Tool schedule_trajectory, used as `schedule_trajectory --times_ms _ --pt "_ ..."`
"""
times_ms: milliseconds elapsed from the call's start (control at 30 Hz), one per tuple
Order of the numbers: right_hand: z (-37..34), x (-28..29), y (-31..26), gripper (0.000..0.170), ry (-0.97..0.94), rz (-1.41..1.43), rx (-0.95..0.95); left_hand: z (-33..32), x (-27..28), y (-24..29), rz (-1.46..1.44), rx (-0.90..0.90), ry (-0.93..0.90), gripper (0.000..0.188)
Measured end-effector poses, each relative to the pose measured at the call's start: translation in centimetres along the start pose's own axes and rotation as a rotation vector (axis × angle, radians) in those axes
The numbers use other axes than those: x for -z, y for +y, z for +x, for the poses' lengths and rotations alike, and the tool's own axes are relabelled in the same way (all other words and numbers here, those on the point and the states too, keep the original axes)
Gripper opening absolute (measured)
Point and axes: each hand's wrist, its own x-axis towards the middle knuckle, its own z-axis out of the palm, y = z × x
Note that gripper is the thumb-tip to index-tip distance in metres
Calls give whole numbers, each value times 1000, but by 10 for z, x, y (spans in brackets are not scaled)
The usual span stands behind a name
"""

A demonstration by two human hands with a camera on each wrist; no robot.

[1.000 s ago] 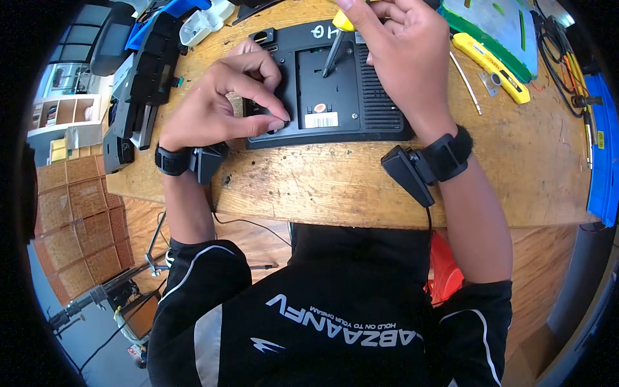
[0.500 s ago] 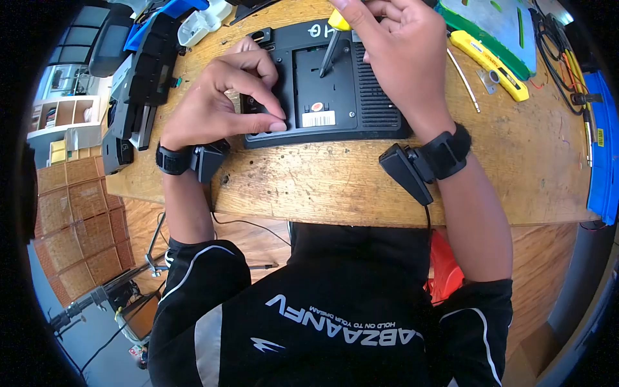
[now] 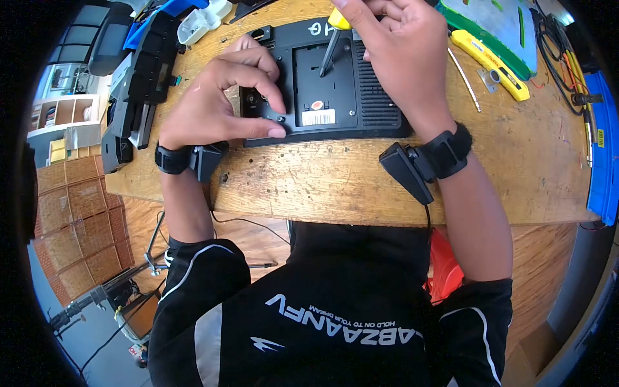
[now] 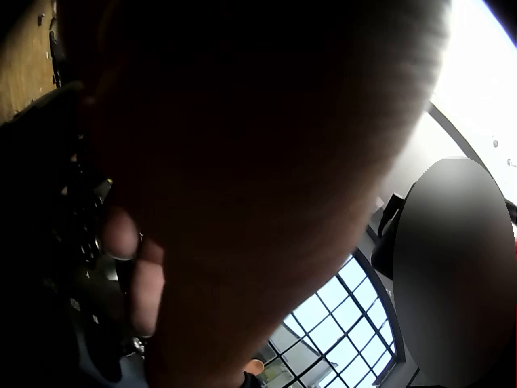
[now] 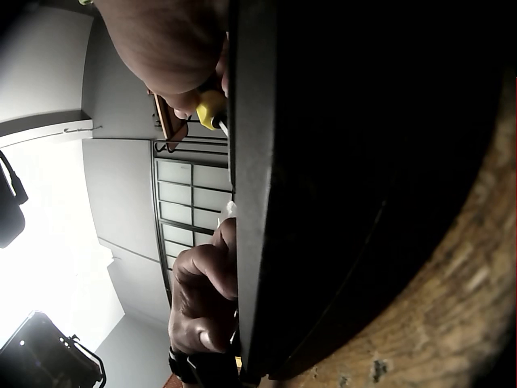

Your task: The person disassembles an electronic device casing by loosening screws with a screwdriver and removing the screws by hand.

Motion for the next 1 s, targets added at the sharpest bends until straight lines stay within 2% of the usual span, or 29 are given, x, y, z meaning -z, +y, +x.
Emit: schedule_trajectory --times_ms 167,233,300,333,400,433,533,667,733,867,933,967,1000 --pt "0 -1 0 11 36 12 -56 -2 1 -8 3 -54 -39 33" --pt "1 0 1 11 -7 -6 18 -3 3 -8 -8 -57 -50 35" --pt "2 -1 0 11 -2 -5 -7 -3 7 -5 12 -28 -83 50" --pt "2 -1 0 11 8 -7 -37 -3 8 -4 12 -28 -85 50" --pt "0 0 1 11 10 -4 -9 -2 10 -3 189 -88 32 76" --pt "0 0 1 10 7 -1 24 -4 10 -8 263 -81 14 103" --pt "0 2 -2 11 -26 -14 -1 -4 3 -8 316 -3 1 112" --pt "1 3 -1 11 -20 -6 -41 -2 -4 -11 215 1 15 114" --pt "1 5 2 11 -4 45 50 -1 -3 -12 211 4 36 109" --pt "1 7 4 15 10 94 105 3 -11 -17 255 -8 75 109" --pt "-3 -1 -8 22 38 174 216 14 -13 1 286 -35 155 82" --pt "-6 3 -7 31 -25 239 167 14 -4 20 287 97 101 77" --pt "-10 -2 -8 31 -38 236 164 12 -4 10 283 105 112 77"
